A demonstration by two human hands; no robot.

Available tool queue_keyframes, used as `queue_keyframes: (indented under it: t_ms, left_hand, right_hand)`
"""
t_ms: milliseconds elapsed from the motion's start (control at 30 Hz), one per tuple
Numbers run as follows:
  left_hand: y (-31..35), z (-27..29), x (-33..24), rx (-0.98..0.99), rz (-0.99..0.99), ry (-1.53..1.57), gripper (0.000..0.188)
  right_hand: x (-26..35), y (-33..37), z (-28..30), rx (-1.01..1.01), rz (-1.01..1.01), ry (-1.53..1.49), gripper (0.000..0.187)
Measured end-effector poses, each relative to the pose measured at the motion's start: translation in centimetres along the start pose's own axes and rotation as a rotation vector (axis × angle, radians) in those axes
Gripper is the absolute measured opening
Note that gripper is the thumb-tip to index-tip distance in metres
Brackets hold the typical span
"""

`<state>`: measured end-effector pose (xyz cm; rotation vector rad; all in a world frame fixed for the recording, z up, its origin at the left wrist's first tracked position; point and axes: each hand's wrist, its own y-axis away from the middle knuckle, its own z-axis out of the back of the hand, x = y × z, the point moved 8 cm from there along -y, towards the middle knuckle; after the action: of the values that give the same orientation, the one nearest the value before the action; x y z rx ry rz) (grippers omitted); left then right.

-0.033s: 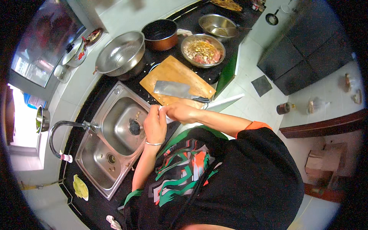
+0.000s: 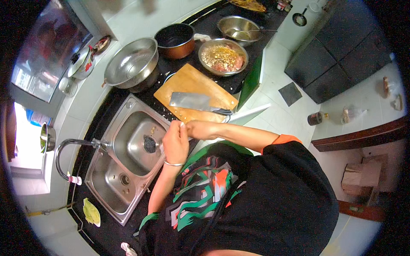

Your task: The person puts on disposable gloves and mixes ground meat with chopped ingredients in a large metal bowl using their hands. They then retrieve a small bowl from a cabinet and rinse it in the sink.

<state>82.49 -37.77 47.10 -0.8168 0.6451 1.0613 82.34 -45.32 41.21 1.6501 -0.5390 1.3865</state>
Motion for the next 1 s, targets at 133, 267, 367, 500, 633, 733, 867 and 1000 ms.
queue_keyframes:
  t_ms: [133,267,367,500,633,733,867,1000]
  left_hand:
    - [0.9,-0.7,-2.7,-0.037,-0.156,0.005,0.009]
    - [0.6,-1.1,-1.8,-0.066,-0.155,0.060,0.010]
    - [-0.2,-0.5,-1.7,-0.169,-0.158,0.073,0.012]
    - [-0.1,-1.6,0.6,-0.100,-0.018,0.234,0.012]
    - [-1.2,-3.4,2.5,0.081,0.071,0.156,0.016]
    - [-1.6,-3.6,3.2,0.152,0.156,0.006,0.020]
    - [-2.2,-3.1,4.5,0.042,0.270,-0.197,0.019]
    - [-2.0,-3.8,5.2,0.069,0.313,-0.285,0.017]
  right_hand:
    - [-3.3,-1.5,1.2,0.014,-0.062,-0.030,0.018]
    - [1.0,0.2,2.3,-0.246,0.120,-0.027,0.016]
    - [-0.9,-1.8,2.8,-0.305,0.218,-0.577,0.015]
    - [-1.3,-2.3,3.1,-0.288,0.230,-0.885,0.018]
    - [-1.6,-2.1,3.6,-0.290,0.263,-0.860,0.020]
    - [-1.7,-2.1,3.8,-0.388,0.262,-0.884,0.021]
    - [-1.7,-2.7,4.2,-0.563,0.357,-0.878,0.022]
    - [-2.3,-3.6,5.5,-0.643,0.503,-0.869,0.021]
